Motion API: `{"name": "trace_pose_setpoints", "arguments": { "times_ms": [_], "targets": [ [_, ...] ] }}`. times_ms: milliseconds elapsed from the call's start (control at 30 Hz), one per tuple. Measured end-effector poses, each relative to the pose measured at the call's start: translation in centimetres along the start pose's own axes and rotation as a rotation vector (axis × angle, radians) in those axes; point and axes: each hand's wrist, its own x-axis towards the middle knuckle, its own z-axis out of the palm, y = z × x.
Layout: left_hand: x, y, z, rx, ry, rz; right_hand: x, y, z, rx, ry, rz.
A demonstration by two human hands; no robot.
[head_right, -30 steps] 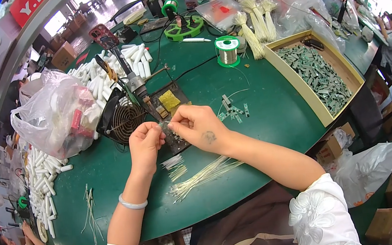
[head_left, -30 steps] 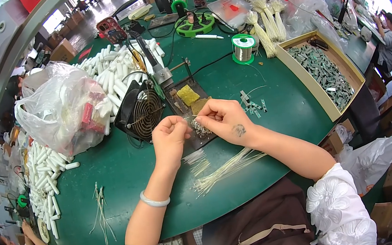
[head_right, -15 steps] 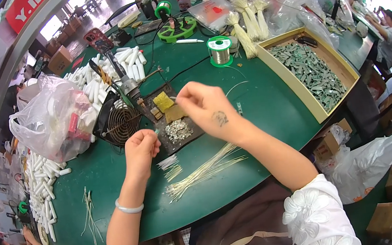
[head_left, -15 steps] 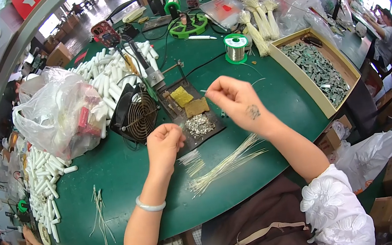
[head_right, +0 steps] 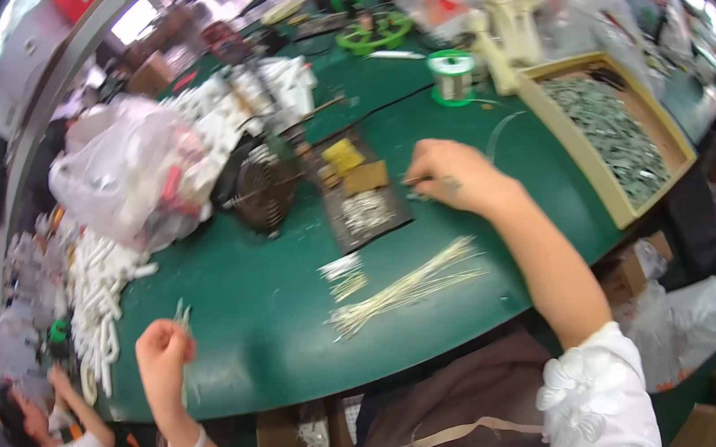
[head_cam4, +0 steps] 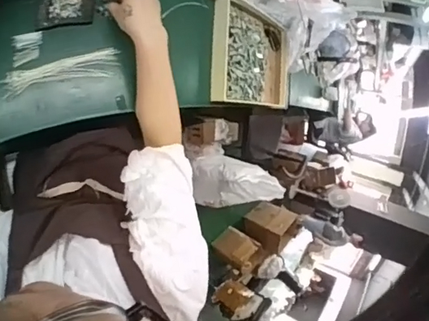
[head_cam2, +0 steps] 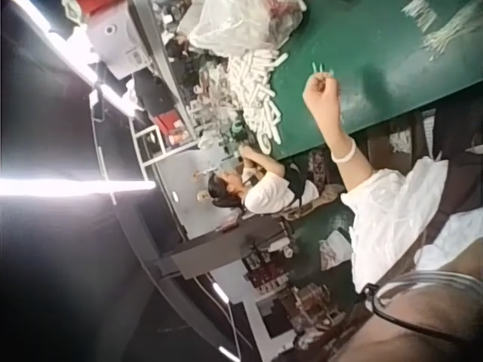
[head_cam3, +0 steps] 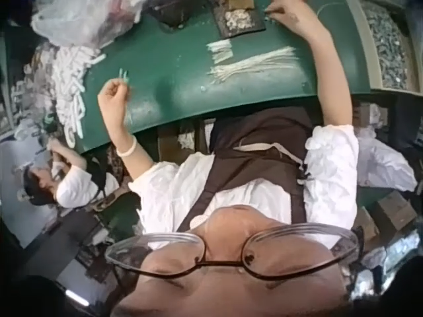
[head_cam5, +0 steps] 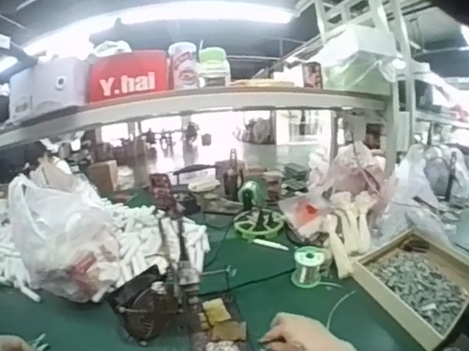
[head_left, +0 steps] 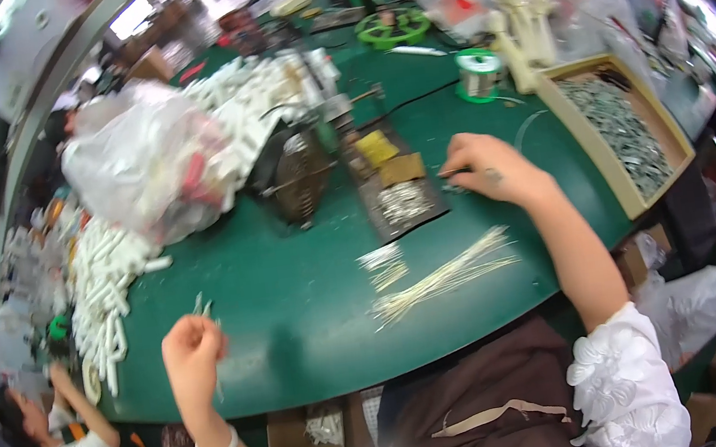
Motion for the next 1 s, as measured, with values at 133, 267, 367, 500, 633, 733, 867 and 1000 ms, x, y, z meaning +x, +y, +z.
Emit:
{"name": "trace_pose_setpoints", "arguments": {
  "times_ms": [133,267,367,500,633,733,867,1000],
  "targets": [
    [3.3,-6.3,-1.8,0.455,0.345,0.182,-0.8,-0.5,-0.7,0.007,0.031,0.064],
    [3.5,-8.1,-1.3,0.628,0.372,0.206,-0.7,-0.8,-0.9,0.027,0.057,0.083],
    [3.9,-8.4,-0.9,0.847,0.395,0.372,-0.4,-1.9,-1.2,0.178,0.076,0.142],
    [2.9,-2.4,5.3,0.794,0.211,0.586,0.2,-3.5,0.3,0.392,0.084,0.033],
    [1.9,2.6,13.7,0.356,-0.426,0.672,-0.1,-4.7,0.9,0.456,0.005,0.049],
    [2.4,3.0,16.6,0.356,-0.604,0.627,-0.4,-4.5,1.1,0.452,-0.031,0.086],
    [2.5,3.3,18.3,0.419,-0.721,0.631,-0.5,-4.6,1.0,0.448,-0.083,0.094],
    [2.4,2.7,18.9,0.455,-0.69,0.715,-0.6,-4.6,1.4,0.466,-0.09,0.099]
  ]
}}
